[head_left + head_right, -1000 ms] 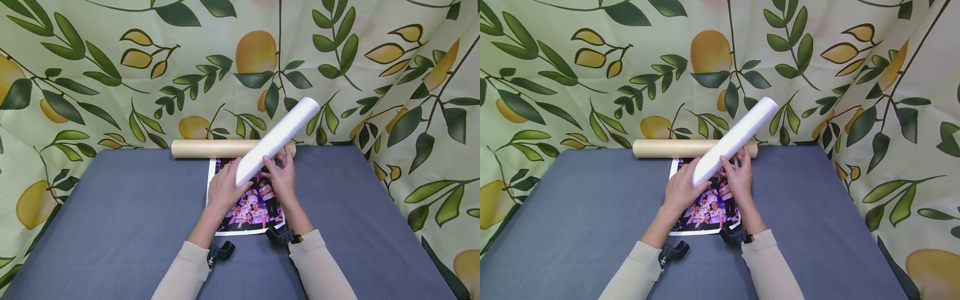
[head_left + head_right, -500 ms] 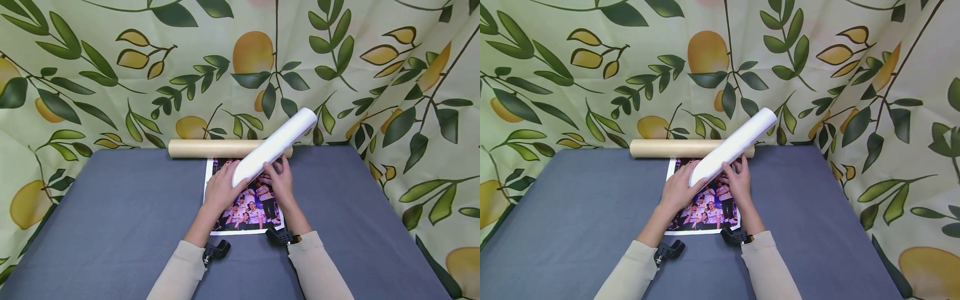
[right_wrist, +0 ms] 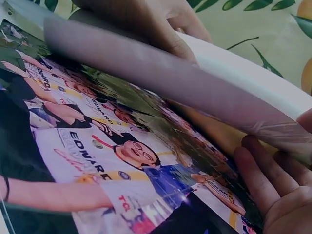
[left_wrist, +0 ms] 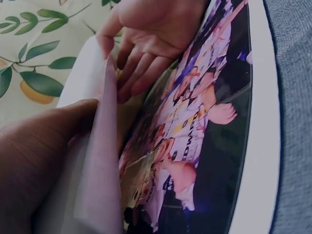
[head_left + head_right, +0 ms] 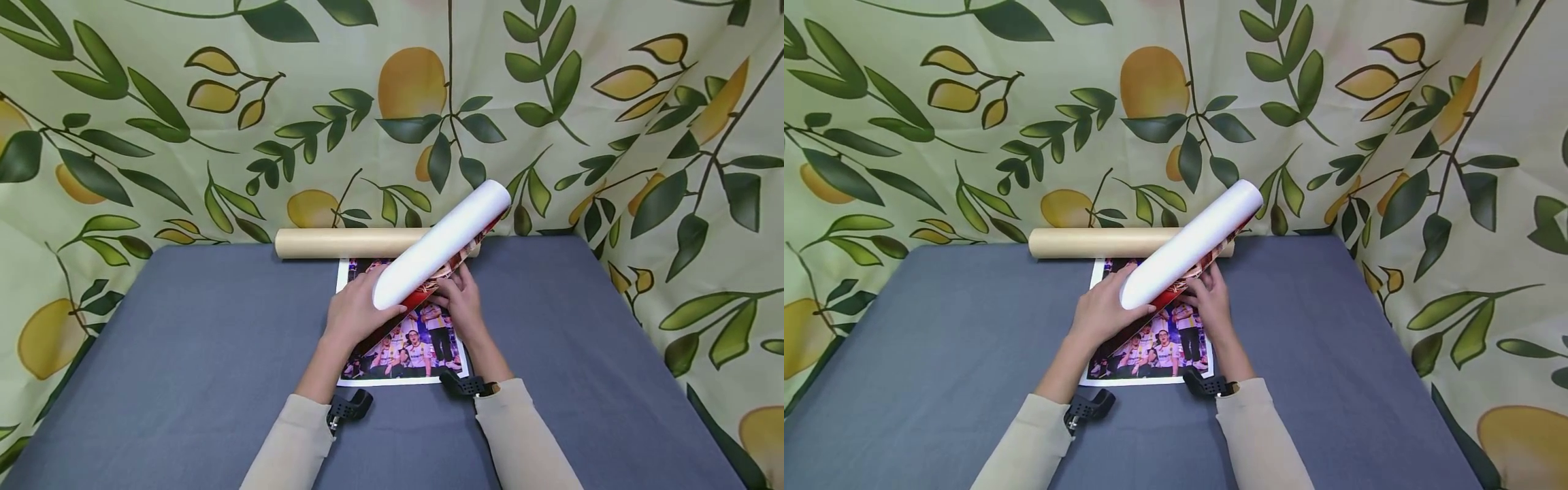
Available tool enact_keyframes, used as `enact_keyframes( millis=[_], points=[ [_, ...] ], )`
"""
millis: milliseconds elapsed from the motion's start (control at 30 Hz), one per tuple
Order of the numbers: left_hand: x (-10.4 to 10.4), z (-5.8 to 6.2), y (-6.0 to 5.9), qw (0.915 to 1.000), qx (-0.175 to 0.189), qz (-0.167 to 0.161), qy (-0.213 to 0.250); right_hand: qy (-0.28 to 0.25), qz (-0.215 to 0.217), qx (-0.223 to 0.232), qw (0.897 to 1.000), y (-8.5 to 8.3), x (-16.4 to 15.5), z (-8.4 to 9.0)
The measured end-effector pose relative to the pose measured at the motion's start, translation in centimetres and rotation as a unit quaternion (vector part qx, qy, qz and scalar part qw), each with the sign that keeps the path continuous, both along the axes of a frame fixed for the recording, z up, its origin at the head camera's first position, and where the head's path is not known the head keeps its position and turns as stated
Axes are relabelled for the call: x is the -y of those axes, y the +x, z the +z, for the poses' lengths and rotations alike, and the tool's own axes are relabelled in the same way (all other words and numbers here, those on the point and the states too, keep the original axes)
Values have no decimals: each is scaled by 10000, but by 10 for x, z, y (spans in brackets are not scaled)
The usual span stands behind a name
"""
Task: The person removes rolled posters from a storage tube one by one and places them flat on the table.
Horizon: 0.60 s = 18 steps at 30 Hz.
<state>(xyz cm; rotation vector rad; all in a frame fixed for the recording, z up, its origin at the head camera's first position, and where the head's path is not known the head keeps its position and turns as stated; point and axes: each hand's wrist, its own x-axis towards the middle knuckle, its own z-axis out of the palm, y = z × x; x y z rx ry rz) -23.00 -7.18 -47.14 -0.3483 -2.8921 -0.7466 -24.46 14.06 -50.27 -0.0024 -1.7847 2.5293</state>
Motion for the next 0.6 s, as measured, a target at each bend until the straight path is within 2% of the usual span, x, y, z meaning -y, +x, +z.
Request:
enact_keyframes(
  millis=[267,433,600],
  points=[
    [6,5,-3,9994,-255,215,65,157,-285,16,9995,-1,1,-1],
    [10,9,-4,9966,-783,182,165,246,-302,18,9992,0,0,-3],
    [17,13,-5,9893,-1406,193,335,252,-292,13,9993,1,-2,-3]
  ],
)
